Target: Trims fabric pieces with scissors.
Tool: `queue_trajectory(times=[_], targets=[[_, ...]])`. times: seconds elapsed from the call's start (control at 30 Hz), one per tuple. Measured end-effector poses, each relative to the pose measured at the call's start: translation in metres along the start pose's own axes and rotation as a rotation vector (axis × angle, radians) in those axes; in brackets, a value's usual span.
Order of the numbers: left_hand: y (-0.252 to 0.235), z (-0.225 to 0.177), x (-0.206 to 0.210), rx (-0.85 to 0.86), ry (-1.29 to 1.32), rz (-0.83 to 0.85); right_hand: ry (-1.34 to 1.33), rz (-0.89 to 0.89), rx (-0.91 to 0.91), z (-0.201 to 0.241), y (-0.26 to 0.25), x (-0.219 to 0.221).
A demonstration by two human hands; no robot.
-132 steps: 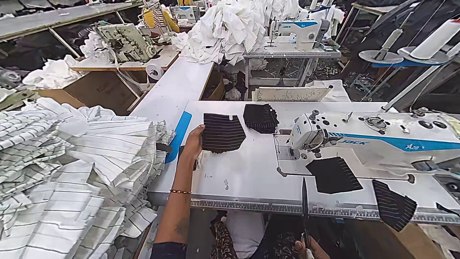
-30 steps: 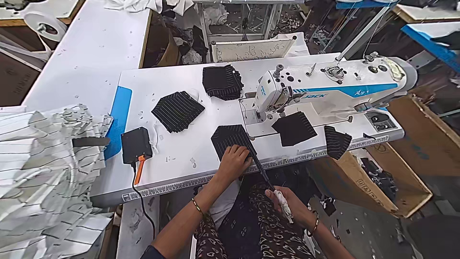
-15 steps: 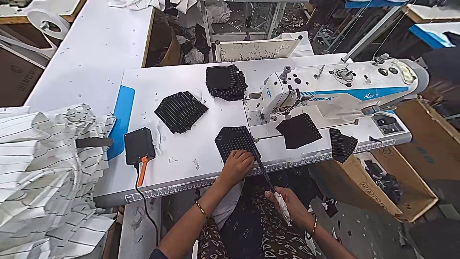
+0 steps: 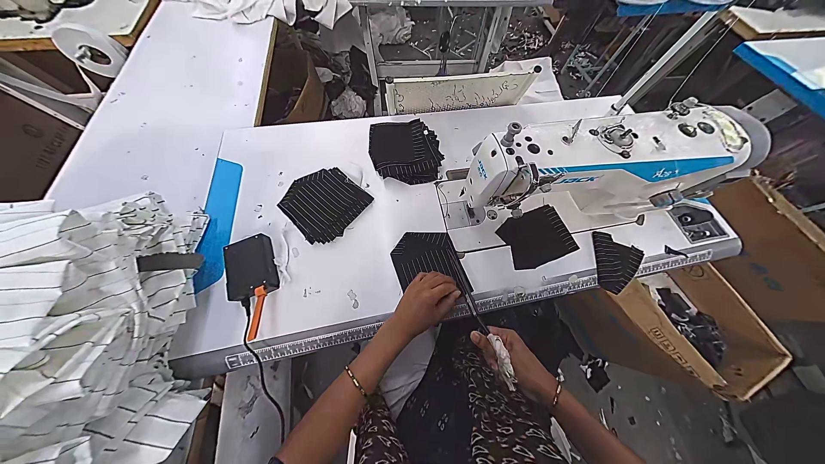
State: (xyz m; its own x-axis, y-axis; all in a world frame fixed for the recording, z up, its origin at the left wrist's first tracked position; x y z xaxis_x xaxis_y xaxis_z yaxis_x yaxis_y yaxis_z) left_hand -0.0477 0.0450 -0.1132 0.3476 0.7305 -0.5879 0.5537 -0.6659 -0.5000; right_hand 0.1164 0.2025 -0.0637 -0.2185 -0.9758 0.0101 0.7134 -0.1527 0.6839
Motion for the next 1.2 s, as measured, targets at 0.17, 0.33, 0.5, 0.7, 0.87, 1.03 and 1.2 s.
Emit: queue_trajectory(times=[0.17, 0.33, 0.5, 0.7, 0.87, 1.03, 1.2], targets=[[-0.03, 0.017, -0.023, -0.365, -0.313, 0.22, -0.038, 0.009, -0.001, 0.002, -0.001, 0.001], [-0.043, 0.026, -0.03, -0.504, -0.333, 0.347, -0.06, 0.056, 0.033, 0.022, -0.013, -0.003], [-0.042, 0.027, -0.03, -0.512, -0.314, 0.331, -0.022, 0.051, 0.015, 0.025, -0.02, -0.004], [-0.041, 0.029, -0.028, -0.486, -0.29, 0.25, -0.029, 0.074, -0.03, 0.031, -0.025, -0.008], [-0.043, 0.028, -0.029, -0.514, -0.281, 0.263, -0.018, 0.057, -0.022, 0.037, -0.032, -0.005], [-0.043, 0.028, -0.029, -0.506, -0.282, 0.254, -0.072, 0.084, -0.047, 0.038, -0.036, -0.005], [-0.045, 0.028, -0.029, -0.525, -0.272, 0.285, -0.082, 0.111, -0.046, 0.053, -0.046, -0.002]])
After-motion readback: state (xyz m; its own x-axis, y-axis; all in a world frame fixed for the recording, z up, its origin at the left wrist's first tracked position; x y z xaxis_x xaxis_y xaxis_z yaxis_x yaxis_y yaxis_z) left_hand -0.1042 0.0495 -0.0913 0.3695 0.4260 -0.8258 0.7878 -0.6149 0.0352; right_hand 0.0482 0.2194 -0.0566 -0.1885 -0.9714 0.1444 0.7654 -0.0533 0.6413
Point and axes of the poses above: each hand's wrist, its own y-axis away from the middle knuckle, its own x-axis out of the palm, z = x × y, the point moved 1 cm from there along -y, towards the middle knuckle, and after that the axes turned 5 degrees about -z, right-handed, at the moved point
